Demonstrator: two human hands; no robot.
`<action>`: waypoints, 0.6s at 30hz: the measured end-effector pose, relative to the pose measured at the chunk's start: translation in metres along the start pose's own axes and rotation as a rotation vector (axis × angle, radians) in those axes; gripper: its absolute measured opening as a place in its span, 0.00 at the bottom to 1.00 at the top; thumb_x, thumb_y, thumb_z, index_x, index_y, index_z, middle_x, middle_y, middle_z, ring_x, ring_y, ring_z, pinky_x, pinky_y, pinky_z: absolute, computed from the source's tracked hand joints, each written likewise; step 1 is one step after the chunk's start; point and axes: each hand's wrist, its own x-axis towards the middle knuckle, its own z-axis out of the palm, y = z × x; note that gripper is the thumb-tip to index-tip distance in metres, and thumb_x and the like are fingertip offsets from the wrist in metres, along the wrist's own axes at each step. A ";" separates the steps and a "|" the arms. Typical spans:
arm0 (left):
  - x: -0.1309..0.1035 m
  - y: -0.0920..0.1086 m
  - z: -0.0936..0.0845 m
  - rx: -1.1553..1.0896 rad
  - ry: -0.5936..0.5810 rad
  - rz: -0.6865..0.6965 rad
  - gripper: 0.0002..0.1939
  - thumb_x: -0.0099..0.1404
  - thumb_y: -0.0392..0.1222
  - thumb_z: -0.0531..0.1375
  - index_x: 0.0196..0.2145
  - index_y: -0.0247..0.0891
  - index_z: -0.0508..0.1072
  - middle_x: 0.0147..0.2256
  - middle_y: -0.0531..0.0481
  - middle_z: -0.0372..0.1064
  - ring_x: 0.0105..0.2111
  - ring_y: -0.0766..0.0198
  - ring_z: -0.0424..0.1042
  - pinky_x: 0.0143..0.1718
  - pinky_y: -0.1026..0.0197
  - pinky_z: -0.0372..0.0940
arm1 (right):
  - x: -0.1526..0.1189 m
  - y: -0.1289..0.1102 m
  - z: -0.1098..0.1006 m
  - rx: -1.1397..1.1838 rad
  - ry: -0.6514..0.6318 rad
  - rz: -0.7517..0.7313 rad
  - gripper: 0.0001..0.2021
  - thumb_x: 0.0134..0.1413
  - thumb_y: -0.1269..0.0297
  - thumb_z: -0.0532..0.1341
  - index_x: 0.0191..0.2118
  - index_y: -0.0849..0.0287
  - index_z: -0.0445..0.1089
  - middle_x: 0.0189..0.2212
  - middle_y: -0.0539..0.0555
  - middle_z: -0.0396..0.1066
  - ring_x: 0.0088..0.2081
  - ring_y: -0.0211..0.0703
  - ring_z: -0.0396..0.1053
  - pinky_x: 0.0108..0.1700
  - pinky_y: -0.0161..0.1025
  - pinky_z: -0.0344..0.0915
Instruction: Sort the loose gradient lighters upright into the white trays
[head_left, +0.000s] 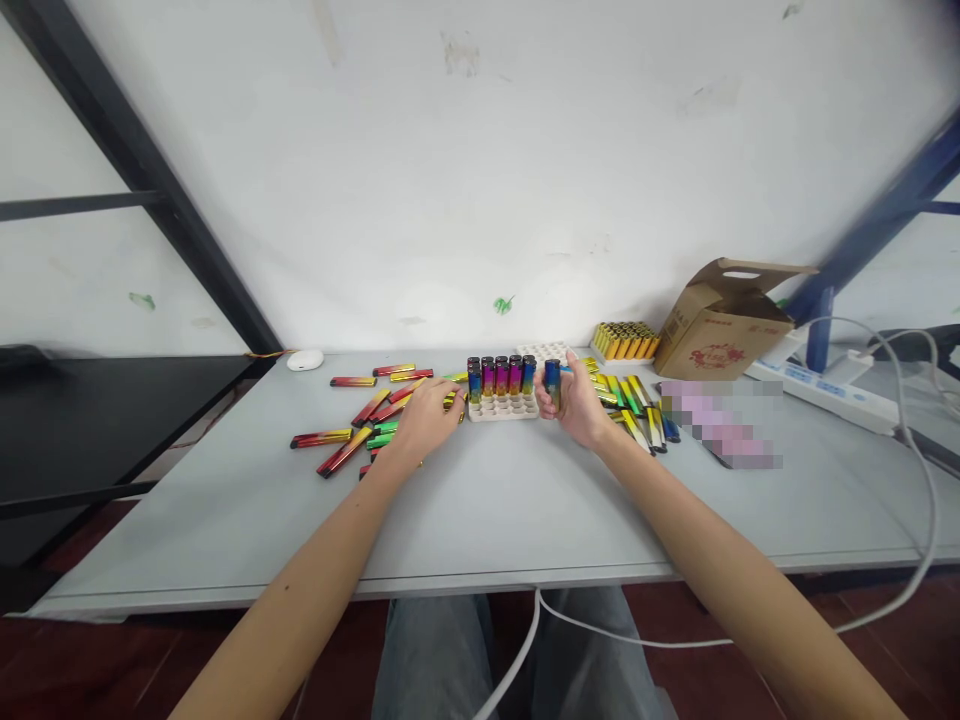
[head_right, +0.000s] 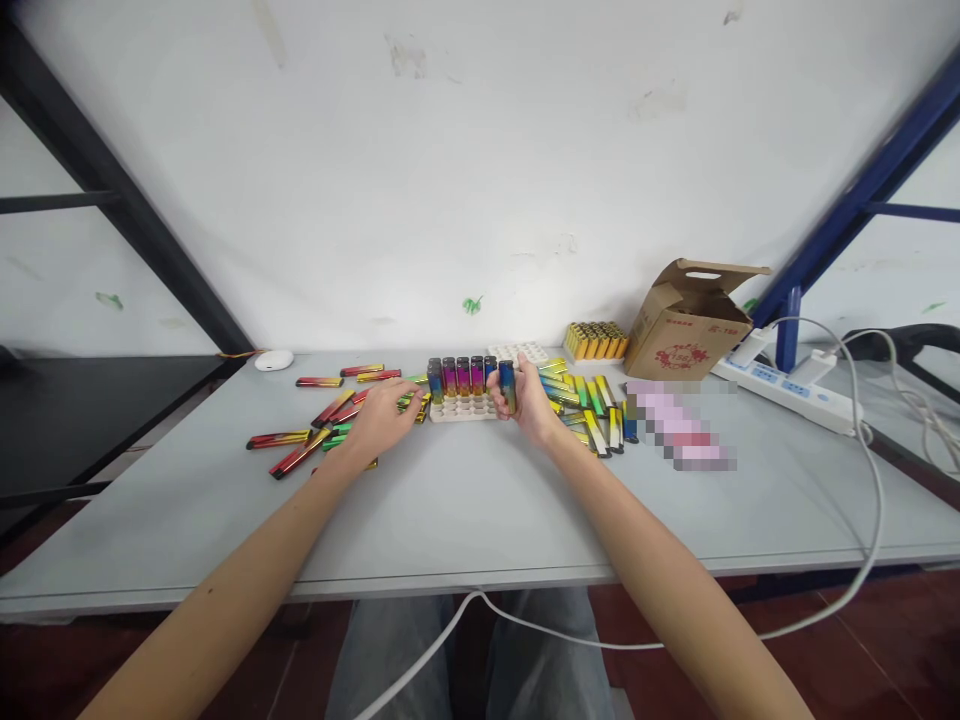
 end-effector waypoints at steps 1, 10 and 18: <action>0.000 0.000 -0.001 -0.003 -0.003 -0.001 0.13 0.67 0.41 0.50 0.34 0.39 0.74 0.38 0.46 0.74 0.42 0.54 0.70 0.45 0.52 0.64 | -0.001 -0.001 0.000 0.013 -0.007 -0.008 0.21 0.56 0.41 0.49 0.29 0.56 0.61 0.18 0.46 0.58 0.17 0.33 0.52 0.20 0.32 0.53; 0.004 0.002 -0.013 -0.019 0.113 0.003 0.16 0.69 0.45 0.49 0.33 0.39 0.73 0.36 0.47 0.74 0.39 0.57 0.70 0.43 0.56 0.63 | -0.002 0.003 0.004 -0.048 -0.092 0.008 0.12 0.53 0.55 0.58 0.38 0.57 0.65 0.25 0.49 0.68 0.23 0.37 0.65 0.25 0.34 0.60; 0.003 0.000 -0.007 0.002 0.056 0.020 0.15 0.69 0.44 0.49 0.34 0.40 0.74 0.35 0.47 0.73 0.38 0.56 0.70 0.41 0.55 0.63 | 0.001 0.007 0.007 -0.522 0.048 -0.460 0.14 0.54 0.52 0.63 0.40 0.56 0.74 0.40 0.53 0.71 0.45 0.43 0.66 0.48 0.40 0.64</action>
